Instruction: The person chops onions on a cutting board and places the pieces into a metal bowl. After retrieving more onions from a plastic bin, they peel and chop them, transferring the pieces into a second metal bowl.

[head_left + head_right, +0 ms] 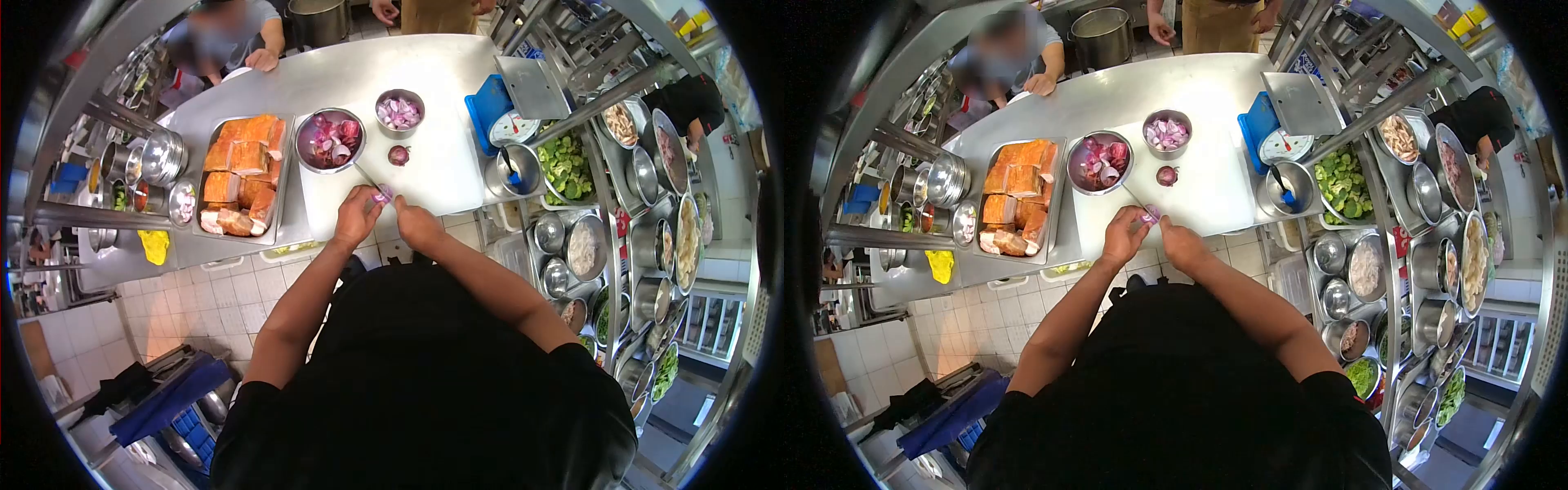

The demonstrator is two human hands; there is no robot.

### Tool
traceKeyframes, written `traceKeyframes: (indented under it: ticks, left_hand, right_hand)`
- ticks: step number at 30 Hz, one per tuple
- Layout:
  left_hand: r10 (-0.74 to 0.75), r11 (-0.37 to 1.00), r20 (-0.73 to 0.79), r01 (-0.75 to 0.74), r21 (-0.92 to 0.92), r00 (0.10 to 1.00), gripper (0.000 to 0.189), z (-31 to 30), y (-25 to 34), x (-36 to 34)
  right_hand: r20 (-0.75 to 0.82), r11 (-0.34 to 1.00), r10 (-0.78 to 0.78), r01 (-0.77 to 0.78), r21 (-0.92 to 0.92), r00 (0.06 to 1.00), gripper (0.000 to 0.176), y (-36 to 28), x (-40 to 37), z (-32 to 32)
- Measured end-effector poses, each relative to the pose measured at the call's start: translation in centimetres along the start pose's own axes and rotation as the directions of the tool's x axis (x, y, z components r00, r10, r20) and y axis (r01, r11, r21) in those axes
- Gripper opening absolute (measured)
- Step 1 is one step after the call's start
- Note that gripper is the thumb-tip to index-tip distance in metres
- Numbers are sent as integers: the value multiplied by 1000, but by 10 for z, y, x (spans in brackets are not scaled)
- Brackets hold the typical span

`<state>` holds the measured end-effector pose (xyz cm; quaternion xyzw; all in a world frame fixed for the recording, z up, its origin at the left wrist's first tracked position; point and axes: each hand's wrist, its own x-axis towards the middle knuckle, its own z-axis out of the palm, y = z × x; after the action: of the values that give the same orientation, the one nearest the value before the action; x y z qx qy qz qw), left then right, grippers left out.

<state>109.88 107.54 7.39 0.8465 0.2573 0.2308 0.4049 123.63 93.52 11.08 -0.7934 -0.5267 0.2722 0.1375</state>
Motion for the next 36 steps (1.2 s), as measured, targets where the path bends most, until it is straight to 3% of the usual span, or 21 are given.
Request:
traceKeyframes:
  ticks: [2,4,8,10,16,20,23,28,36]
  left_hand:
    - [7,1000,13,-7,9,1000,32,1,1,-1]
    - [28,999,4,-28,23,1000,37,2,2,-1]
    - [139,986,-34,-135,94,990,41,8,2,5]
    - [123,987,-9,-121,102,992,40,9,8,13]
    - [-22,954,41,8,301,999,38,3,16,26]
    - [29,980,15,-31,198,999,33,-2,19,21]
    - [-56,991,66,47,125,996,31,0,8,18]
    - [-79,996,-1,79,52,997,27,5,8,12]
    - [-59,995,-33,62,84,998,24,5,3,9]
  right_hand:
    - [-32,1000,-6,6,-3,999,25,0,0,-4]
    - [67,985,92,-101,143,994,23,-3,-2,-17]
    - [55,985,97,-104,140,994,23,4,-13,-18]
    - [-47,993,85,-81,81,995,23,19,-13,-6]
    - [-33,979,151,-144,147,988,23,27,-26,-21]
    - [-63,981,150,-141,132,987,23,22,-41,-30]
    - [-2,981,152,-151,119,988,23,15,-54,-37]
    - [-75,993,69,-61,100,995,21,21,-73,-26]
    - [-22,996,62,-60,70,998,22,15,-75,-31]
